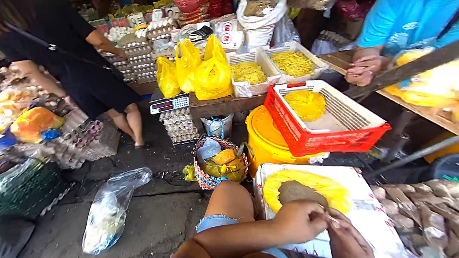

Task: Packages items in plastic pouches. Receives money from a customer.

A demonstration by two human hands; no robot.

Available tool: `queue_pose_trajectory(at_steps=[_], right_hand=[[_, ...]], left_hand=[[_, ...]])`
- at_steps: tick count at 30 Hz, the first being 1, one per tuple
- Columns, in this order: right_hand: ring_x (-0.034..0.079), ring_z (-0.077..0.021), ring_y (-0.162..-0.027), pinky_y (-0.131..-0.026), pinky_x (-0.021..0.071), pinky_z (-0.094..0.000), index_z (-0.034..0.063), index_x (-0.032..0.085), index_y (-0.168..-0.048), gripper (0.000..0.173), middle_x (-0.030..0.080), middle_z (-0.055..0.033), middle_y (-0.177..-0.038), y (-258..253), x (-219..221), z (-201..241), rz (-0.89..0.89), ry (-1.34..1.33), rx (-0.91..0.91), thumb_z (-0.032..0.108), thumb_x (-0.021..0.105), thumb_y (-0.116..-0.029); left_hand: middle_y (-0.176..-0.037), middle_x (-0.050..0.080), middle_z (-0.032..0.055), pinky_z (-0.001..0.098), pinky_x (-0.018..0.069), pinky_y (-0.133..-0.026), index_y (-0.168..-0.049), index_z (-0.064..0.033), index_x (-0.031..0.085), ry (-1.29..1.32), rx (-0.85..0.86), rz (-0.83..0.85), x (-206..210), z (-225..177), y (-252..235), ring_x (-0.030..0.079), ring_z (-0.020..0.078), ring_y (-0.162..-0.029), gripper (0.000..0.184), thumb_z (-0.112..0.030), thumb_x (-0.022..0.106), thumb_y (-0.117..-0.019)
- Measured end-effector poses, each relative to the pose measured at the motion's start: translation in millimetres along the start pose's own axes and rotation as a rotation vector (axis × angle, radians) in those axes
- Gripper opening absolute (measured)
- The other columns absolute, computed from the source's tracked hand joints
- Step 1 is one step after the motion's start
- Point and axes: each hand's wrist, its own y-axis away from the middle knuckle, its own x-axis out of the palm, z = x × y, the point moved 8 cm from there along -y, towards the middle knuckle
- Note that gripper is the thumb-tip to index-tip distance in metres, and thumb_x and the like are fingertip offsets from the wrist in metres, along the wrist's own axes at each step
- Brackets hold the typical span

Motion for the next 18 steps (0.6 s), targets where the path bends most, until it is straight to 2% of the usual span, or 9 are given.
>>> queue_pose_trajectory(at_steps=[2, 3, 5, 7, 9, 12, 15, 17, 18], right_hand=[[0.063, -0.0049, -0.110, -0.094, 0.0522, -0.0265, 0.0267, 0.074, -0.080, 0.026, 0.072, 0.0100, -0.113, 3, 5, -5, 0.046, -0.003, 0.040, 0.024, 0.053, -0.0951], [0.064, -0.0037, -0.105, -0.091, 0.0535, -0.0251, 0.0240, 0.075, -0.084, 0.026, 0.072, 0.0097, -0.111, 6, 9, -3, 0.030, -0.004, 0.072, 0.025, 0.052, -0.0959], [0.066, -0.0067, -0.102, -0.092, 0.0558, -0.0292, 0.0103, 0.074, -0.099, 0.025, 0.072, 0.0031, -0.109, 10, 8, 1, -0.004, 0.005, 0.145, 0.016, 0.049, -0.0991], [0.068, -0.0070, -0.100, -0.096, 0.0556, -0.0308, 0.0014, 0.073, -0.106, 0.026, 0.074, -0.0015, -0.105, 11, 5, 7, -0.002, 0.065, 0.205, 0.011, 0.049, -0.1030], [0.066, -0.0038, -0.100, -0.096, 0.0539, -0.0278, -0.0025, 0.071, -0.113, 0.028, 0.073, -0.0038, -0.107, 14, 5, 12, 0.111, 0.177, 0.217, 0.013, 0.050, -0.1051], [0.066, -0.0050, -0.093, -0.088, 0.0545, -0.0255, -0.0068, 0.067, -0.118, 0.026, 0.072, -0.0097, -0.105, 20, 9, 15, 0.293, 0.268, 0.200, 0.011, 0.057, -0.1026], [0.064, -0.0068, -0.078, -0.076, 0.0549, -0.0263, -0.0058, 0.058, -0.125, 0.030, 0.068, -0.0090, -0.091, 22, 8, 17, 0.304, 0.275, 0.219, 0.008, 0.064, -0.0986], [0.062, -0.0101, -0.074, -0.073, 0.0535, -0.0270, -0.0060, 0.057, -0.135, 0.038, 0.067, -0.0125, -0.089, 21, 14, 25, 0.381, 0.341, 0.081, 0.005, 0.062, -0.0990], [0.063, -0.0152, -0.076, -0.074, 0.0537, -0.0302, -0.0082, 0.060, -0.131, 0.034, 0.067, -0.0163, -0.089, 21, 19, 29, 0.420, 0.403, -0.010, 0.004, 0.060, -0.0997]], left_hand=[[-0.104, 0.070, 0.0230, 0.0426, 0.0547, -0.092, -0.111, 0.0107, 0.068, 0.081, -0.030, 0.067, 0, 4, 1, 0.069, 0.0274, -0.097, 0.022, -0.005, 0.058, -0.0995], [-0.105, 0.071, 0.0205, 0.0391, 0.0556, -0.091, -0.112, 0.0094, 0.068, 0.092, -0.025, 0.064, 1, 7, 3, 0.069, 0.0235, -0.096, 0.022, -0.005, 0.059, -0.0989], [-0.106, 0.072, 0.0166, 0.0349, 0.0589, -0.086, -0.119, 0.0053, 0.066, 0.046, 0.001, -0.020, 1, 11, 12, 0.071, 0.0183, -0.092, 0.026, -0.006, 0.065, -0.0954], [-0.110, 0.070, 0.0164, 0.0318, 0.0589, -0.078, -0.128, 0.0029, 0.063, -0.029, 0.071, -0.105, -3, 14, 19, 0.069, 0.0161, -0.086, 0.040, -0.008, 0.071, -0.0910], [-0.107, 0.071, 0.0105, 0.0221, 0.0583, -0.074, -0.120, -0.0020, 0.072, -0.059, 0.205, -0.177, -7, 14, 24, 0.068, 0.0074, -0.083, 0.032, -0.010, 0.074, -0.0886], [-0.101, 0.073, -0.0002, 0.0173, 0.0578, -0.086, -0.098, -0.0086, 0.077, -0.024, 0.389, -0.190, -10, 11, 26, 0.068, 0.0008, -0.095, 0.009, -0.014, 0.072, -0.0929], [-0.099, 0.071, -0.0018, 0.0152, 0.0554, -0.089, -0.098, -0.0118, 0.075, -0.080, 0.501, -0.140, -5, 1, 29, 0.067, -0.0002, -0.098, 0.010, -0.018, 0.068, -0.0977], [-0.100, 0.069, -0.0009, 0.0135, 0.0536, -0.089, -0.098, -0.0125, 0.073, -0.141, 0.568, -0.124, -2, -6, 30, 0.065, -0.0008, -0.098, 0.012, -0.021, 0.065, -0.1001], [-0.100, 0.069, -0.0006, 0.0138, 0.0539, -0.090, -0.098, -0.0122, 0.073, -0.152, 0.576, -0.124, -3, -7, 29, 0.065, -0.0006, -0.099, 0.012, -0.020, 0.065, -0.1000]])
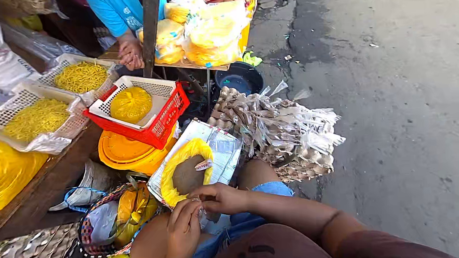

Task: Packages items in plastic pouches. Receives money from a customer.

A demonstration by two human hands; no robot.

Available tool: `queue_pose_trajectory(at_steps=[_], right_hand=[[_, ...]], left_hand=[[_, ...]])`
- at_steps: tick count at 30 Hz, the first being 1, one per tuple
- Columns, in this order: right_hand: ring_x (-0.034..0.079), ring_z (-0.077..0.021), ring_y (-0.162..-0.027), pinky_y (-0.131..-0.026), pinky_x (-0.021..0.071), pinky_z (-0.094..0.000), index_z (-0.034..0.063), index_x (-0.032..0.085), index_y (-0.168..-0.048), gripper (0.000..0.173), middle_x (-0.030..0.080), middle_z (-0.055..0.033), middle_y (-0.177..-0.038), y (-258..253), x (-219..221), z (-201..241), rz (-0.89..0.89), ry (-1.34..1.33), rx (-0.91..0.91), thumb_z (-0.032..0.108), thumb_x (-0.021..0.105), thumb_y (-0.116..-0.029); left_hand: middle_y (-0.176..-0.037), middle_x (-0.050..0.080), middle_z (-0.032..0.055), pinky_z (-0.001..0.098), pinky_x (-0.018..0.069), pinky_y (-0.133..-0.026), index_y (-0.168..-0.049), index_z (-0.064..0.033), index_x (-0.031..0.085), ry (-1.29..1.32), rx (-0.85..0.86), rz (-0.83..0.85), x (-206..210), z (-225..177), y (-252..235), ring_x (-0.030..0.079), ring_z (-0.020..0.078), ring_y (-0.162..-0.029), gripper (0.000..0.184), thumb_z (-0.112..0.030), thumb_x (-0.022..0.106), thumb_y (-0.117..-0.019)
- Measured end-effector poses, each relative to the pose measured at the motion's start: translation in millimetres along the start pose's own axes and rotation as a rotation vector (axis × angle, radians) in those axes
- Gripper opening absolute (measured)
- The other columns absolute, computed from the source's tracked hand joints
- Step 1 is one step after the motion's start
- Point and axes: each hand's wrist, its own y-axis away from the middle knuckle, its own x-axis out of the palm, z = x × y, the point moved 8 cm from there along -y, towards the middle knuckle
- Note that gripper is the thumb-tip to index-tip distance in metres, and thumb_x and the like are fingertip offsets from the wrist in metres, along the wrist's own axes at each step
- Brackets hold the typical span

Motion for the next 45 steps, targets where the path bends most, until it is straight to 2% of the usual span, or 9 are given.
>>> queue_pose_trajectory(at_steps=[3, 9, 12, 14, 18, 24, 31, 36, 45], right_hand=[[0.067, -0.0269, -0.082, -0.078, 0.0552, -0.0395, -0.0080, 0.068, -0.102, 0.022, 0.068, -0.0208, -0.090, 1, 4, 2, 0.020, 0.233, -0.075, 0.012, 0.059, -0.1029], [0.059, -0.0217, -0.071, -0.068, 0.0487, -0.0363, -0.0073, 0.066, -0.093, 0.030, 0.062, -0.0164, -0.079, 12, -5, -13, 0.010, 0.242, 0.135, 0.019, 0.058, -0.1046], [0.054, -0.0097, -0.066, -0.064, 0.0454, -0.0252, -0.0053, 0.067, -0.099, 0.029, 0.061, -0.0095, -0.076, 15, -13, -18, -0.162, 0.117, 0.232, 0.022, 0.058, -0.1044], [0.055, -0.0043, -0.069, -0.067, 0.0472, -0.0204, -0.0049, 0.065, -0.106, 0.026, 0.062, -0.0067, -0.081, 13, -13, -14, -0.222, -0.001, 0.266, 0.020, 0.058, -0.1041], [0.064, -0.0022, -0.080, -0.077, 0.0535, -0.0202, -0.0048, 0.058, -0.117, 0.024, 0.068, -0.0068, -0.094, 8, -12, -5, -0.227, -0.152, 0.270, 0.014, 0.059, -0.1031], [0.064, -0.0044, -0.092, -0.084, 0.0534, -0.0200, -0.0047, 0.067, -0.117, 0.027, 0.068, -0.0121, -0.108, 18, -34, 7, -0.258, -0.026, 0.138, 0.017, 0.056, -0.1052], [0.065, -0.0093, -0.088, -0.081, 0.0553, -0.0234, -0.0030, 0.072, -0.112, 0.022, 0.069, -0.0140, -0.107, -5, -78, 33, -0.304, 0.169, 0.131, 0.011, 0.060, -0.1008], [0.069, -0.0203, -0.091, -0.087, 0.0574, -0.0391, -0.0016, 0.070, -0.116, 0.021, 0.071, -0.0154, -0.107, -43, -152, 40, -0.381, 0.404, 0.254, 0.008, 0.059, -0.1017], [0.068, -0.0209, -0.092, -0.086, 0.0571, -0.0382, -0.0056, 0.060, -0.124, 0.027, 0.066, -0.0193, -0.113, -13, -323, -83, -0.924, 0.091, 0.538, -0.001, 0.058, -0.0981]], left_hand=[[-0.098, 0.070, -0.0005, 0.0157, 0.0564, -0.084, -0.094, -0.0072, 0.073, 0.015, -0.134, -0.074, -17, 18, -1, 0.066, -0.0012, -0.094, 0.011, -0.016, 0.066, -0.0971], [-0.082, 0.068, -0.0059, 0.0180, 0.0591, -0.063, -0.102, 0.0020, 0.064, 0.208, -0.501, -0.250, -30, 58, 8, 0.066, -0.0002, -0.066, 0.009, 0.000, 0.060, -0.0933], [-0.119, 0.062, 0.0060, 0.0246, 0.0586, -0.088, -0.147, 0.0132, 0.026, 0.338, -0.449, -0.054, -1, 51, 16, 0.068, 0.0052, -0.099, 0.081, -0.028, 0.070, -0.0932], [-0.135, 0.059, 0.0174, 0.0301, 0.0537, -0.099, -0.153, 0.0160, 0.018, 0.379, -0.502, 0.148, 27, 46, 27, 0.063, 0.0112, -0.117, 0.110, -0.042, 0.079, -0.0827], [-0.113, 0.073, 0.0088, 0.0219, 0.0560, -0.095, -0.128, 0.0100, 0.057, 0.400, -0.708, 0.246, 56, 50, 46, 0.069, 0.0036, -0.104, 0.053, -0.003, 0.077, -0.0808], [-0.102, 0.077, 0.0043, 0.0234, 0.0603, -0.086, -0.121, 0.0060, 0.063, 0.412, -0.733, 0.245, 65, 55, 56, 0.073, 0.0055, -0.092, 0.037, 0.000, 0.073, -0.0852], [-0.137, 0.059, 0.0260, 0.0397, 0.0538, -0.099, -0.144, 0.0078, 0.050, 0.163, -0.636, 0.281, 54, 59, 51, 0.064, 0.0278, -0.119, 0.069, -0.015, 0.078, -0.0862], [-0.137, 0.060, 0.0205, 0.0337, 0.0576, -0.090, -0.146, 0.0013, 0.050, 0.126, -0.737, 0.222, 33, 72, 58, 0.068, 0.0211, -0.112, 0.063, -0.019, 0.074, -0.0912], [-0.128, 0.066, 0.0145, 0.0259, 0.0601, -0.083, -0.129, -0.0022, 0.066, 0.140, -0.755, 0.264, 29, 64, 77, 0.071, 0.0128, -0.097, 0.039, -0.011, 0.072, -0.0921]])
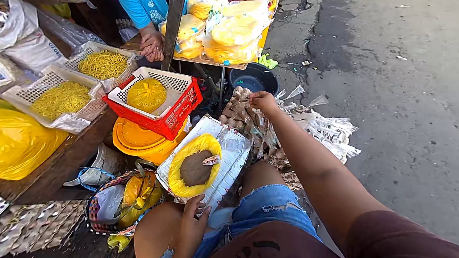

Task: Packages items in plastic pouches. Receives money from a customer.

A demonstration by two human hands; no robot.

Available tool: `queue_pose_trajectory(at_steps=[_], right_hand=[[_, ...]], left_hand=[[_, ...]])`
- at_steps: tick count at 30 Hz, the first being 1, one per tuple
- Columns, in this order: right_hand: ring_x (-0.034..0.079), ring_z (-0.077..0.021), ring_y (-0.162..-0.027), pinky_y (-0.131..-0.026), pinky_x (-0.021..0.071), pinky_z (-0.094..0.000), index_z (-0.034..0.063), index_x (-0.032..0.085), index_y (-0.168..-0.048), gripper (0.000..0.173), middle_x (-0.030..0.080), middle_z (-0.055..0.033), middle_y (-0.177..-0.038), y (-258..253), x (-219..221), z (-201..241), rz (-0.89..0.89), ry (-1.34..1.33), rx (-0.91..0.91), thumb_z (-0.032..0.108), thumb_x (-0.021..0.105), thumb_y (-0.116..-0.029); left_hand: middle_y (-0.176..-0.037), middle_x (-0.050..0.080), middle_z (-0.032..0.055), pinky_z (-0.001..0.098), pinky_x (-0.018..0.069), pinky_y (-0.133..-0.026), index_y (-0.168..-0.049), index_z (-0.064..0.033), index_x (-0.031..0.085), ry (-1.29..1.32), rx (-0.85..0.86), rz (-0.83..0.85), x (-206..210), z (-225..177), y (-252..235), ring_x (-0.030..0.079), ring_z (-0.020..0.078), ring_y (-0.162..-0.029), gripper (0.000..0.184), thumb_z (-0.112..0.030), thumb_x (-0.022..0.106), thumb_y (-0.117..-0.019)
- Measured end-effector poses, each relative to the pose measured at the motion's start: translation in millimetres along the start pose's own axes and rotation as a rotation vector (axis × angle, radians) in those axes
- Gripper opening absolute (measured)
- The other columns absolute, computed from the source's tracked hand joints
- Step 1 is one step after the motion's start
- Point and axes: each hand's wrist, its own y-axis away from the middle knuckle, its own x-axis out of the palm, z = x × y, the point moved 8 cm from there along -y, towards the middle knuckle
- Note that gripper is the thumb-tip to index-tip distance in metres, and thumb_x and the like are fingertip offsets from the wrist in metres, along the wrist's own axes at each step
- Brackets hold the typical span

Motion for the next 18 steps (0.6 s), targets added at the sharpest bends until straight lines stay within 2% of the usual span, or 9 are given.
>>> queue_pose_trajectory(at_steps=[3, 5, 7, 9, 10, 12, 14, 18], right_hand=[[0.066, -0.0181, -0.088, -0.082, 0.0564, -0.0350, -0.0045, 0.057, -0.128, 0.030, 0.065, -0.0168, -0.111, -4, -27, -38, -0.202, -0.157, 0.135, -0.001, 0.056, -0.0983], [0.064, -0.0222, -0.093, -0.082, 0.0553, -0.0386, -0.0032, 0.052, -0.136, 0.039, 0.063, -0.0192, -0.118, -2, -40, -46, -0.291, -0.204, 0.147, 0.000, 0.058, -0.0977], [0.065, -0.0270, -0.103, -0.087, 0.0553, -0.0423, -0.0017, 0.047, -0.143, 0.050, 0.060, -0.0224, -0.129, -1, -49, -47, -0.337, -0.212, 0.128, 0.000, 0.059, -0.0953], [0.064, -0.0301, -0.108, -0.092, 0.0540, -0.0458, -0.0027, 0.050, -0.141, 0.047, 0.060, -0.0238, -0.130, -1, -48, -44, -0.302, -0.084, 0.097, 0.003, 0.062, -0.0954], [0.064, -0.0334, -0.110, -0.095, 0.0522, -0.0504, -0.0026, 0.054, -0.138, 0.045, 0.062, -0.0247, -0.127, -1, -43, -41, -0.257, 0.036, 0.080, 0.006, 0.064, -0.0957], [0.065, -0.0394, -0.107, -0.093, 0.0507, -0.0585, -0.0007, 0.060, -0.133, 0.039, 0.066, -0.0249, -0.118, -1, -31, -34, -0.191, 0.228, 0.074, 0.008, 0.066, -0.0957], [0.067, -0.0385, -0.102, -0.091, 0.0517, -0.0588, 0.0001, 0.067, -0.122, 0.027, 0.069, -0.0226, -0.112, 3, -18, -28, -0.173, 0.308, 0.081, 0.006, 0.062, -0.0964], [0.070, -0.0353, -0.099, -0.092, 0.0537, -0.0559, -0.0005, 0.068, -0.119, 0.023, 0.070, -0.0216, -0.110, 23, 14, 19, -0.052, 0.353, -0.054, 0.007, 0.060, -0.0991]], left_hand=[[-0.127, 0.066, 0.0142, 0.0246, 0.0600, -0.083, -0.126, -0.0017, 0.068, -0.002, 0.018, 0.030, 3, -1, 4, 0.071, 0.0121, -0.098, 0.036, -0.011, 0.073, -0.0910], [-0.128, 0.065, 0.0143, 0.0242, 0.0597, -0.083, -0.126, -0.0022, 0.069, -0.007, 0.024, 0.038, 3, 0, 6, 0.071, 0.0119, -0.098, 0.036, -0.011, 0.073, -0.0908], [-0.128, 0.065, 0.0138, 0.0236, 0.0598, -0.083, -0.126, -0.0025, 0.068, -0.003, 0.021, 0.038, 1, 1, 5, 0.071, 0.0113, -0.098, 0.036, -0.011, 0.073, -0.0913], [-0.127, 0.065, 0.0130, 0.0228, 0.0601, -0.082, -0.126, -0.0022, 0.069, 0.005, 0.008, 0.031, 0, 3, 4, 0.071, 0.0102, -0.096, 0.036, -0.010, 0.073, -0.0910], [-0.127, 0.066, 0.0130, 0.0228, 0.0600, -0.082, -0.125, -0.0018, 0.069, 0.007, 0.005, 0.028, 0, 4, 3, 0.071, 0.0101, -0.095, 0.036, -0.009, 0.073, -0.0908], [-0.127, 0.066, 0.0124, 0.0230, 0.0602, -0.082, -0.126, -0.0023, 0.068, 0.001, 0.000, 0.038, 1, 3, 0, 0.071, 0.0103, -0.095, 0.036, -0.010, 0.073, -0.0912], [-0.127, 0.066, 0.0129, 0.0238, 0.0602, -0.083, -0.126, -0.0022, 0.068, -0.006, 0.000, 0.056, 2, 1, 0, 0.071, 0.0106, -0.096, 0.035, -0.010, 0.072, -0.0917], [-0.125, 0.067, 0.0113, 0.0223, 0.0600, -0.082, -0.124, -0.0025, 0.070, -0.007, 0.028, 0.031, -4, -3, 1, 0.071, 0.0088, -0.095, 0.033, -0.011, 0.072, -0.0916]])
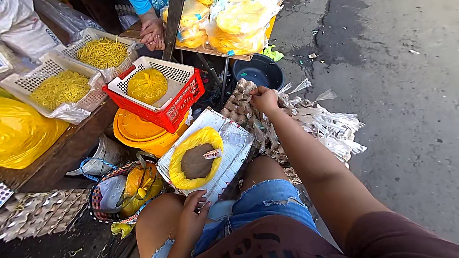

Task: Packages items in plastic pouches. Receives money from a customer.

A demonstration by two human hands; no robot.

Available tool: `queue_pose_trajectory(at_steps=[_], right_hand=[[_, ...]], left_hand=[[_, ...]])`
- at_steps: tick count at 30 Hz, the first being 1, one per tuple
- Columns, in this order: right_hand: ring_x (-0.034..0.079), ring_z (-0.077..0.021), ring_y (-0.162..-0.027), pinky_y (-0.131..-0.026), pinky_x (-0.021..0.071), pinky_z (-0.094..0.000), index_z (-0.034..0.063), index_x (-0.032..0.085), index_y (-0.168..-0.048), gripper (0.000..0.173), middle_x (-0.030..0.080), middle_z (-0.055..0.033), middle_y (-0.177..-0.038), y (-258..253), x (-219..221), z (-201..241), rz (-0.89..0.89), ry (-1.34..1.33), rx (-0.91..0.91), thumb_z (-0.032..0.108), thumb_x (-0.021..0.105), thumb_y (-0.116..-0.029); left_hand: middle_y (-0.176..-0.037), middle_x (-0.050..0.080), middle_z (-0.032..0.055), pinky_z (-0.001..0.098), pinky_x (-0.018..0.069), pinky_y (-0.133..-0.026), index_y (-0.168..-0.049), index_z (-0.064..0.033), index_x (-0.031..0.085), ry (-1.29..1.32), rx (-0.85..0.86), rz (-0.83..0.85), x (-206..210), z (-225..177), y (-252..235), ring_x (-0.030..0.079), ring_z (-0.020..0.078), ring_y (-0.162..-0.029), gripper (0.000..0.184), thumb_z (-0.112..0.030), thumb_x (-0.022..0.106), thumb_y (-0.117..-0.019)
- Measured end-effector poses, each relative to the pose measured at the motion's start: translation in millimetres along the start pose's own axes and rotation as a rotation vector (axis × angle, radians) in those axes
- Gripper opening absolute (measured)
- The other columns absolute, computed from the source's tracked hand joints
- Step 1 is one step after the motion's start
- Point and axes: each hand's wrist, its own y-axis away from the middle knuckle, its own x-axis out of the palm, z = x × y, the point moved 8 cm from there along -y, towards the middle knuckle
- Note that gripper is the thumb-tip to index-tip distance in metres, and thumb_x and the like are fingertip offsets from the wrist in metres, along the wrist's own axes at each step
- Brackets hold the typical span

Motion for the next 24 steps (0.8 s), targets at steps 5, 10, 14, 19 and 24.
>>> queue_pose_trajectory(at_steps=[5, 10, 14, 19, 24], right_hand=[[0.071, -0.0216, -0.085, -0.083, 0.0593, -0.0419, -0.0025, 0.066, -0.116, 0.020, 0.070, -0.0154, -0.102, -1, -24, 54, -0.007, -0.110, -0.130, 0.009, 0.064, -0.0992], [0.072, -0.0170, -0.082, -0.081, 0.0612, -0.0357, -0.0035, 0.063, -0.119, 0.023, 0.069, -0.0141, -0.100, -21, -61, 84, -0.140, -0.273, -0.189, 0.009, 0.061, -0.1006], [0.072, -0.0128, -0.085, -0.082, 0.0611, -0.0303, -0.0038, 0.061, -0.119, 0.021, 0.069, -0.0119, -0.102, -22, -89, 101, -0.266, -0.380, -0.331, 0.008, 0.059, -0.1012], [0.072, -0.0119, -0.085, -0.082, 0.0617, -0.0300, -0.0048, 0.061, -0.116, 0.020, 0.069, -0.0105, -0.100, -11, -127, 83, -0.344, -0.373, -0.410, 0.006, 0.060, -0.1002], [0.070, -0.0077, -0.079, -0.077, 0.0617, -0.0274, -0.0009, 0.063, -0.111, 0.016, 0.070, -0.0044, -0.095, 39, -185, 72, -0.387, -0.259, -0.493, 0.008, 0.064, -0.0979]], left_hand=[[-0.120, 0.068, 0.0126, 0.0206, 0.0596, -0.080, -0.120, 0.0001, 0.070, 0.005, 0.006, -0.041, -9, 11, 3, 0.071, 0.0075, -0.091, 0.031, -0.008, 0.072, -0.0904], [-0.117, 0.070, 0.0104, 0.0202, 0.0597, -0.080, -0.120, -0.0013, 0.071, 0.012, -0.008, -0.031, -6, 14, 0, 0.071, 0.0067, -0.090, 0.029, -0.008, 0.071, -0.0911], [-0.116, 0.070, 0.0094, 0.0197, 0.0596, -0.080, -0.119, -0.0018, 0.071, 0.020, 0.012, -0.018, 0, 16, -4, 0.071, 0.0062, -0.090, 0.028, -0.009, 0.069, -0.0920], [-0.114, 0.071, 0.0089, 0.0182, 0.0595, -0.079, -0.118, -0.0010, 0.072, 0.010, 0.069, -0.037, -1, 17, -4, 0.071, 0.0039, -0.090, 0.028, -0.010, 0.068, -0.0916], [-0.105, 0.073, 0.0104, 0.0172, 0.0575, -0.081, -0.118, 0.0035, 0.070, -0.032, 0.102, -0.002, 4, 24, -4, 0.070, 0.0027, -0.089, 0.029, -0.008, 0.068, -0.0908]])
